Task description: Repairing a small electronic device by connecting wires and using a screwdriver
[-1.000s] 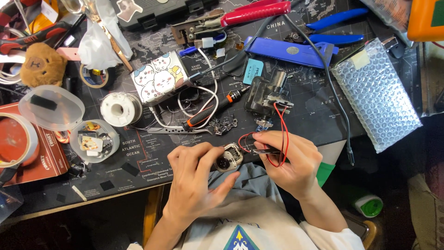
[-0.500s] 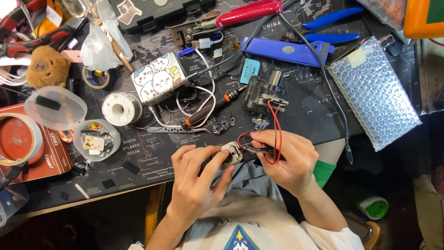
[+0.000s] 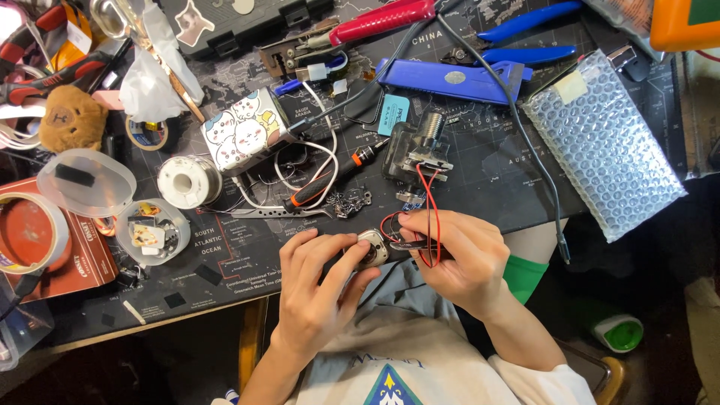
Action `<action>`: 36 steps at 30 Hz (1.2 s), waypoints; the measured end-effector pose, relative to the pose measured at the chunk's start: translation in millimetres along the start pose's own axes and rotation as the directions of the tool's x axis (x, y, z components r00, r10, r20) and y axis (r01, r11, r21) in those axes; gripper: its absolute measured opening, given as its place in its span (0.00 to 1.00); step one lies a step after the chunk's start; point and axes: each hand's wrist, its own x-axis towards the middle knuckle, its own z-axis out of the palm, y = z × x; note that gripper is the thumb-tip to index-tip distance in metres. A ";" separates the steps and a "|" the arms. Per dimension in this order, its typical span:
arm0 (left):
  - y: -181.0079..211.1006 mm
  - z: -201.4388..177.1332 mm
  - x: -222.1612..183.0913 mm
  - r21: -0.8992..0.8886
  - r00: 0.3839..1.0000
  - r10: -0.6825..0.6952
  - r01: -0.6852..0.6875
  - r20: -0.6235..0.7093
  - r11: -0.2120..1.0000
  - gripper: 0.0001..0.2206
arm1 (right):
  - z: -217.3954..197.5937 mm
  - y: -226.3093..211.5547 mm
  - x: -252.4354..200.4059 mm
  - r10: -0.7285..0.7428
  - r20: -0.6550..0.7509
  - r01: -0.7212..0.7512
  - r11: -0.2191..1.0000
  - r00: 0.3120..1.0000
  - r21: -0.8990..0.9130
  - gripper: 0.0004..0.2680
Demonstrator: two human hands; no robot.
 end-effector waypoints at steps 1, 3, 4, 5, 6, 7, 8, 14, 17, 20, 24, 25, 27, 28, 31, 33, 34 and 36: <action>0.6 -0.8 1.0 0.005 1.000 -0.003 0.003 0.012 1.000 0.12 | 0.0 0.7 -0.5 0.001 0.001 -0.001 1.000 1.000 0.008 0.02; 2.3 -2.0 2.8 0.010 1.000 -0.008 0.008 0.025 1.000 0.12 | 0.1 1.8 -1.6 0.004 0.003 -0.004 1.000 1.000 0.015 0.02; 3.3 -2.4 3.8 0.012 0.999 -0.013 0.013 0.030 1.000 0.11 | 0.4 2.3 -2.1 0.005 0.001 -0.005 1.000 1.000 0.022 0.02; 4.2 -3.1 4.7 0.014 0.999 -0.019 0.019 0.035 1.000 0.11 | 0.9 2.6 -2.6 0.005 -0.002 -0.005 1.000 1.000 0.028 0.02; 5.4 -3.4 6.0 0.014 0.999 -0.020 0.019 0.036 1.000 0.11 | 0.7 2.7 -2.6 0.006 -0.001 -0.006 1.000 1.000 0.029 0.02; 6.5 -3.9 7.4 0.014 0.999 -0.029 0.029 0.035 0.999 0.11 | 0.5 2.7 -2.5 0.005 0.002 -0.005 1.000 1.000 0.026 0.02; 7.6 -4.4 8.7 0.013 0.999 -0.038 0.038 0.033 0.999 0.11 | 0.4 2.7 -2.3 0.004 0.006 -0.004 1.000 1.000 0.024 0.02; 12.5 -2.2 11.2 0.005 0.995 -0.094 0.094 0.016 0.996 0.11 | 0.9 3.6 -4.3 0.003 0.003 -0.003 1.000 1.000 -0.001 0.02; 13.9 -1.4 11.5 -0.002 0.994 -0.108 0.108 0.005 0.994 0.11 | 0.9 4.8 -5.2 -0.002 0.005 0.002 1.000 1.000 -0.004 0.02; 17.0 -0.5 11.8 0.013 0.992 -0.128 0.128 -0.001 0.992 0.10 | 1.1 4.5 -4.3 -0.003 0.001 0.003 1.000 1.000 0.001 0.01; 19.7 -2.8 13.2 0.053 0.994 -0.110 0.111 -0.013 0.992 0.10 | 0.8 3.2 -1.7 -0.013 0.000 0.013 1.000 1.000 0.012 0.02; 20.3 -3.8 13.6 0.080 0.994 -0.107 0.107 -0.012 0.991 0.09 | 1.1 3.3 -1.8 -0.013 -0.003 0.013 1.000 1.000 0.003 0.02; 21.7 -4.9 13.4 0.105 0.995 -0.103 0.103 -0.009 0.989 0.09 | 1.1 3.1 -2.2 -0.011 -0.005 0.011 1.000 1.000 -0.008 0.02; 22.4 -5.0 12.8 0.137 0.995 -0.104 0.104 -0.006 0.985 0.08 | 1.2 3.2 -2.2 -0.009 -0.005 0.010 1.000 1.000 0.001 0.02; 24.8 -6.2 12.5 0.171 0.994 -0.109 0.107 0.005 0.979 0.07 | 1.2 2.5 -1.8 -0.009 -0.004 0.009 1.000 1.000 0.013 0.01; 24.7 -6.0 12.6 0.173 0.994 -0.113 0.109 0.012 0.979 0.07 | 0.9 2.3 -1.4 -0.010 -0.003 0.010 1.000 1.000 0.013 0.01; 23.9 -5.3 12.2 0.148 0.993 -0.116 0.113 0.011 0.983 0.07 | 0.9 2.3 -1.7 -0.009 -0.003 0.009 1.000 1.000 0.012 0.01; 23.2 -3.3 11.1 0.123 0.993 -0.120 0.118 0.010 0.985 0.06 | 1.0 2.4 -2.0 -0.007 -0.003 0.007 1.000 1.000 0.010 0.01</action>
